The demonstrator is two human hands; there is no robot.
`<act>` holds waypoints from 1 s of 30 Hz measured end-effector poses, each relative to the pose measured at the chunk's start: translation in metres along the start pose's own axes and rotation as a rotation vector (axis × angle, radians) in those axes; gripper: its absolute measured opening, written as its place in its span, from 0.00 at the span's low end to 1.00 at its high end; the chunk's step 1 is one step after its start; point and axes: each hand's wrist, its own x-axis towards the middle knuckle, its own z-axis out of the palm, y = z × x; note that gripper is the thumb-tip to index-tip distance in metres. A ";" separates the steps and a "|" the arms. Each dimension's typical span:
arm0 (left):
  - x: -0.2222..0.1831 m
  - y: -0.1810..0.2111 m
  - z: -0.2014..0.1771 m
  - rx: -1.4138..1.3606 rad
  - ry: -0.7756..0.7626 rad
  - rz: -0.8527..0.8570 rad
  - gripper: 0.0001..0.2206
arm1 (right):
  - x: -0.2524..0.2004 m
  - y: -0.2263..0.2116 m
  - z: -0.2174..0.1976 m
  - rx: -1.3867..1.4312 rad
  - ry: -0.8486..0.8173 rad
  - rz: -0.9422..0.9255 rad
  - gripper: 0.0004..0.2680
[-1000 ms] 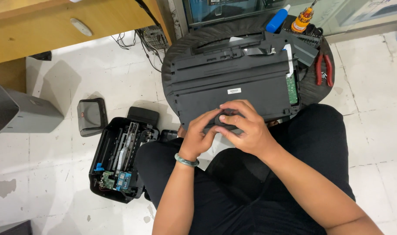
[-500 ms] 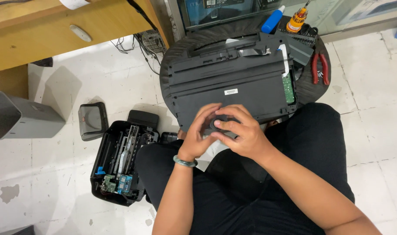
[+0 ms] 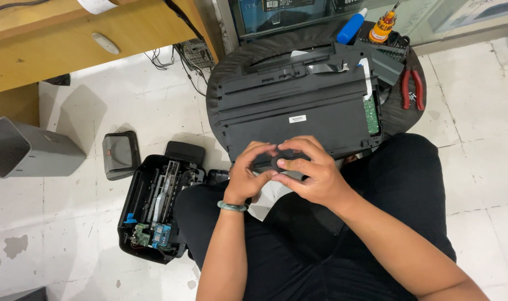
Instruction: The person is disassembling a printer by unscrewing internal components from the chassis using a manual screwdriver.
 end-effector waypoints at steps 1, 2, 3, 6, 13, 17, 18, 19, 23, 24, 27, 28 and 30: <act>0.001 0.013 0.004 0.000 -0.001 -0.001 0.25 | 0.002 -0.001 0.000 0.000 0.001 0.001 0.06; 0.002 0.026 0.007 -0.104 -0.076 -0.106 0.28 | 0.004 -0.003 0.000 -0.002 -0.006 -0.007 0.06; 0.004 0.038 0.011 -0.208 -0.151 -0.211 0.32 | 0.006 -0.004 0.000 -0.006 -0.013 -0.015 0.07; 0.002 0.032 0.014 -0.065 -0.084 -0.137 0.16 | 0.006 -0.001 0.000 -0.012 -0.014 -0.029 0.06; -0.008 -0.017 0.011 0.071 0.108 -0.025 0.23 | 0.007 -0.009 0.005 -0.062 -0.051 -0.099 0.06; -0.011 -0.022 0.012 0.162 0.002 -0.029 0.23 | 0.003 -0.007 0.009 -0.090 -0.054 -0.121 0.06; -0.009 -0.017 0.013 0.166 -0.085 -0.034 0.22 | 0.003 -0.007 0.009 -0.100 -0.047 -0.124 0.06; -0.003 -0.001 0.012 0.165 -0.085 -0.033 0.22 | 0.006 -0.006 0.006 -0.101 -0.047 -0.125 0.06; 0.001 0.030 0.010 -0.077 -0.140 -0.093 0.26 | 0.011 0.004 -0.006 -0.096 -0.029 -0.095 0.06; -0.002 0.028 0.010 -0.126 -0.094 -0.153 0.20 | 0.012 0.008 -0.009 -0.112 -0.015 -0.091 0.06; 0.001 0.005 0.013 0.119 -0.007 -0.029 0.15 | 0.010 0.009 -0.011 -0.086 0.003 -0.044 0.06; 0.003 0.007 0.013 0.121 -0.003 -0.030 0.15 | 0.011 0.008 -0.012 -0.082 0.001 -0.044 0.06; 0.010 0.011 0.014 0.078 0.076 0.047 0.22 | 0.013 0.007 -0.016 -0.096 -0.004 -0.051 0.05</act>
